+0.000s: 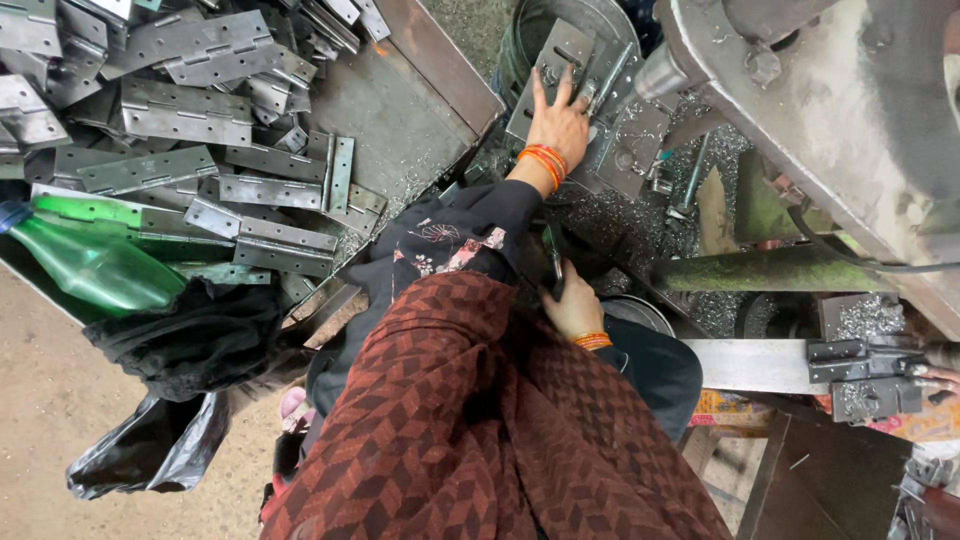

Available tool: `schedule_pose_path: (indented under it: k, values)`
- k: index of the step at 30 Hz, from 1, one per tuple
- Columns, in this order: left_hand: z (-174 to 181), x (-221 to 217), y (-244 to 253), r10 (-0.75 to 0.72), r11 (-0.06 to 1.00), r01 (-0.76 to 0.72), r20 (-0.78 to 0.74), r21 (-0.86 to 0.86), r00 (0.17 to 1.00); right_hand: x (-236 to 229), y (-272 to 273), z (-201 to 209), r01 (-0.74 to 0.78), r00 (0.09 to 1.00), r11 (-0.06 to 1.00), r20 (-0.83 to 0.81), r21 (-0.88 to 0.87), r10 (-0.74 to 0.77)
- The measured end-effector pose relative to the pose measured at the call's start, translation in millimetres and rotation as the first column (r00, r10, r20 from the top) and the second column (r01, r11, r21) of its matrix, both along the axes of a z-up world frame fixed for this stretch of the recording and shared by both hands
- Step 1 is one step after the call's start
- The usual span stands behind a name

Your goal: The person operates a drill press to process metal hinge components. They pick up a hinge from a pile, place it under the drill, activate the machine, and then remove the processed hinge to repeat the cycle.

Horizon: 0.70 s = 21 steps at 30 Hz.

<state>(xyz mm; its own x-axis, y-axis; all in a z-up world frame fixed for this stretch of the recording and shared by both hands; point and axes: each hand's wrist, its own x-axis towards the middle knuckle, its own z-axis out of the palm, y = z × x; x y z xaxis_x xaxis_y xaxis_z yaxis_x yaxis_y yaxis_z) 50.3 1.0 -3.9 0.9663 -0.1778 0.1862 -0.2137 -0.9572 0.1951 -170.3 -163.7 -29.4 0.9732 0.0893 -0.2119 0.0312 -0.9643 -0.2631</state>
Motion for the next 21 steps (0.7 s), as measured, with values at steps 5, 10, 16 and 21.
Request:
schedule_pose_path:
  k: [5, 10, 16, 21]
  values:
    - [1.0, 1.4, 7.7, -0.001, 0.998, 0.002, -0.018, 0.063, 1.000, 20.7, -1.0, 13.5, -0.028, 0.993, 0.998, -0.114, -0.064, 0.021]
    - [0.6, 4.6, 5.1, 0.011, 0.999, -0.012, 0.022, 0.040, 1.000, -3.6, 3.1, -17.0, 0.032, 0.999, 0.999, -0.044, 0.030, -0.031]
    - [1.2, 0.7, 13.4, -0.010, 0.999, 0.012, -0.048, 0.049, 0.999, -30.5, 3.6, -67.0, 0.072, 0.996, 0.989, 0.040, 0.126, -0.078]
    - [8.8, 2.1, 12.0, -0.015, 0.998, 0.014, 0.028, 0.057, 0.999, -9.3, -8.7, -49.5, 0.015, 1.000, 0.998, -0.017, 0.057, -0.014]
